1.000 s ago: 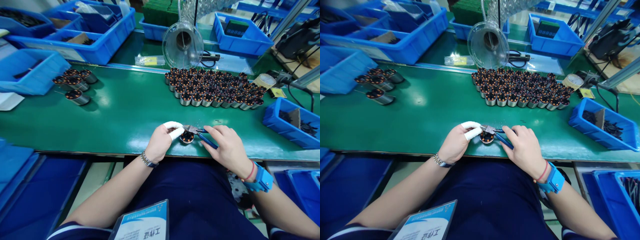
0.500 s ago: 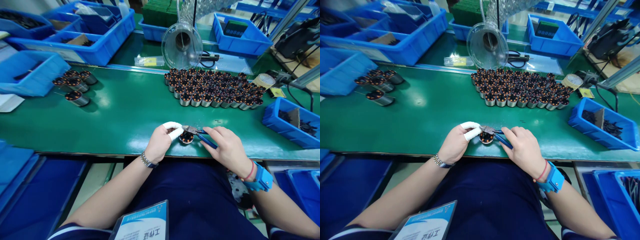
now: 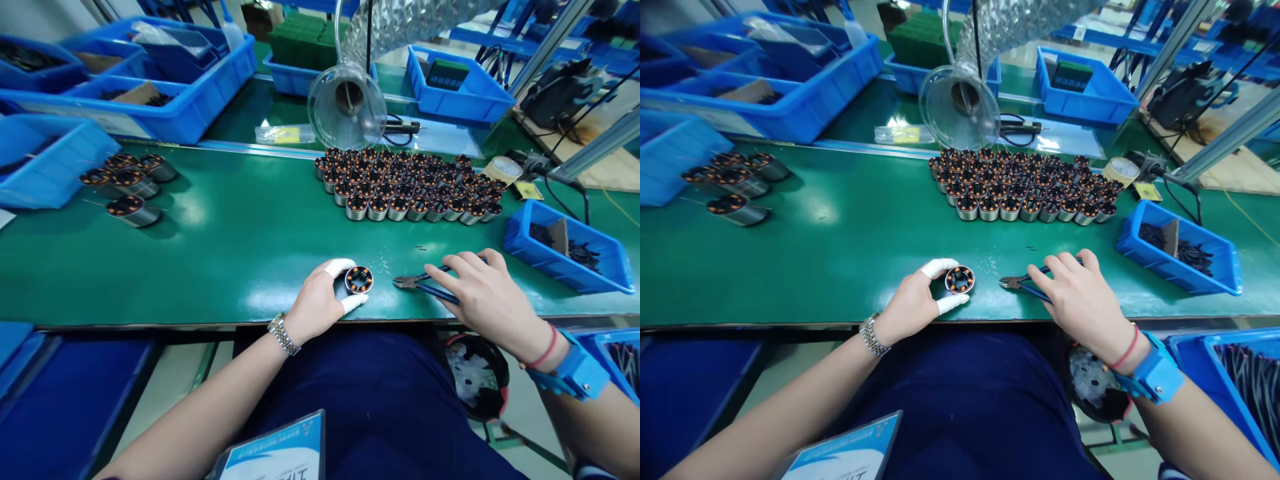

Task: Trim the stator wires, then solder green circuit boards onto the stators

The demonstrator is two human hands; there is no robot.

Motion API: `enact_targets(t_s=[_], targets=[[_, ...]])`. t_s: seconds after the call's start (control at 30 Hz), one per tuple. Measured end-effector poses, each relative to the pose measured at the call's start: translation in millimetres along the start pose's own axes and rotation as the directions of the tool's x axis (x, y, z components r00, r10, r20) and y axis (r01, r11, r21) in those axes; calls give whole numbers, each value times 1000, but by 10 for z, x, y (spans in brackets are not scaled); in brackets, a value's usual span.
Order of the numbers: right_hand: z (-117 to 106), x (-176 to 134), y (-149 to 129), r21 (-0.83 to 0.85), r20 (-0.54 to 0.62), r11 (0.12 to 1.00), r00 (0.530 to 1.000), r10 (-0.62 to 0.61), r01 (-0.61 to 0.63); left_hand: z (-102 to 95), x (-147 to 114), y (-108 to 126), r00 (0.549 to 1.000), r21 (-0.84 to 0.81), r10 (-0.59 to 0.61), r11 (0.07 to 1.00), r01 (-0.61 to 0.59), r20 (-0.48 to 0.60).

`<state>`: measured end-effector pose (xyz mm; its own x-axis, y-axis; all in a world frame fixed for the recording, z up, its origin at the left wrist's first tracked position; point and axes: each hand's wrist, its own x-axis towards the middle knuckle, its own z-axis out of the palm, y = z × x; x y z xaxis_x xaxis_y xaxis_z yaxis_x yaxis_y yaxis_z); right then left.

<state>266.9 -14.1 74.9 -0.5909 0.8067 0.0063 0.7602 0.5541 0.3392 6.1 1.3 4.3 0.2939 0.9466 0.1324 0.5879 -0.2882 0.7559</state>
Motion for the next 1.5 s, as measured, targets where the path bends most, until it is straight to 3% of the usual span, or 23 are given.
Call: enact_targets(t_s=[0.1, 0.2, 0.27, 0.37, 0.5, 0.63, 0.7, 0.77, 0.87, 0.93, 0.97, 1.03, 1.07, 1.1, 1.2, 1.3, 1.5], targets=[[-11, -34, 10, 3, -30, 1000, 999, 19, -18, -28, -14, -14, 983, 56, 128, 991, -122, -135], [51, -111, 63, 29, -47, 1000, 999, 13, -12, -110, -26, -36, 869, 303, 418, 891, -337, -264], [141, -176, 135, 55, -94, 997, 994, 59, -54, -179, -32, -53, 780, 451, 570, 785, -425, -258], [342, -267, 295, 80, -188, 971, 954, 236, -224, -270, -38, -64, 694, 586, 690, 655, -477, -207], [675, -337, 502, 58, -164, 902, 887, 431, -427, -325, -32, -42, 602, 680, 779, 539, -497, -178], [926, -339, 587, 95, -79, 873, 871, 486, -478, -324, -27, -16, 555, 710, 817, 483, -512, -156], [986, -322, 591, 125, -71, 869, 870, 488, -478, -318, -29, -15, 558, 708, 816, 482, -516, -150], [1009, -299, 576, 149, -79, 867, 868, 491, -476, -318, -18, -30, 607, 678, 776, 541, -498, -174], [1005, -255, 491, 174, -139, 860, 852, 505, -481, -339, 80, -115, 780, 509, 563, 773, -380, -273], [992, -218, 377, 219, -219, 862, 838, 500, -457, -367, 224, -233, 901, 280, 287, 939, -198, -325], [986, -197, 305, 254, -264, 867, 832, 488, -428, -385, 319, -309, 937, 136, 117, 988, -76, -330], [980, -157, 154, 330, -341, 877, 822, 456, -350, -420, 541, -476, 928, -177, -231, 967, 184, -293], [981, -140, 84, 357, -364, 881, 822, 438, -312, -437, 660, -557, 897, -284, -350, 919, 273, -271], [986, -126, 26, 375, -376, 883, 824, 424, -283, -452, 779, -631, 877, -312, -393, 900, 305, -276], [1016, -110, -61, 410, -387, 874, 818, 424, -260, -478, 1102, -779, 850, -337, -431, 883, 328, -302], [1055, -121, -58, 443, -387, 854, 802, 456, -272, -462, 1327, -821, 865, -373, -420, 876, 307, -274], [1077, -129, -54, 435, -377, 854, 804, 460, -284, -360, 1441, -810, 903, -405, -371, 876, 264, -215]])
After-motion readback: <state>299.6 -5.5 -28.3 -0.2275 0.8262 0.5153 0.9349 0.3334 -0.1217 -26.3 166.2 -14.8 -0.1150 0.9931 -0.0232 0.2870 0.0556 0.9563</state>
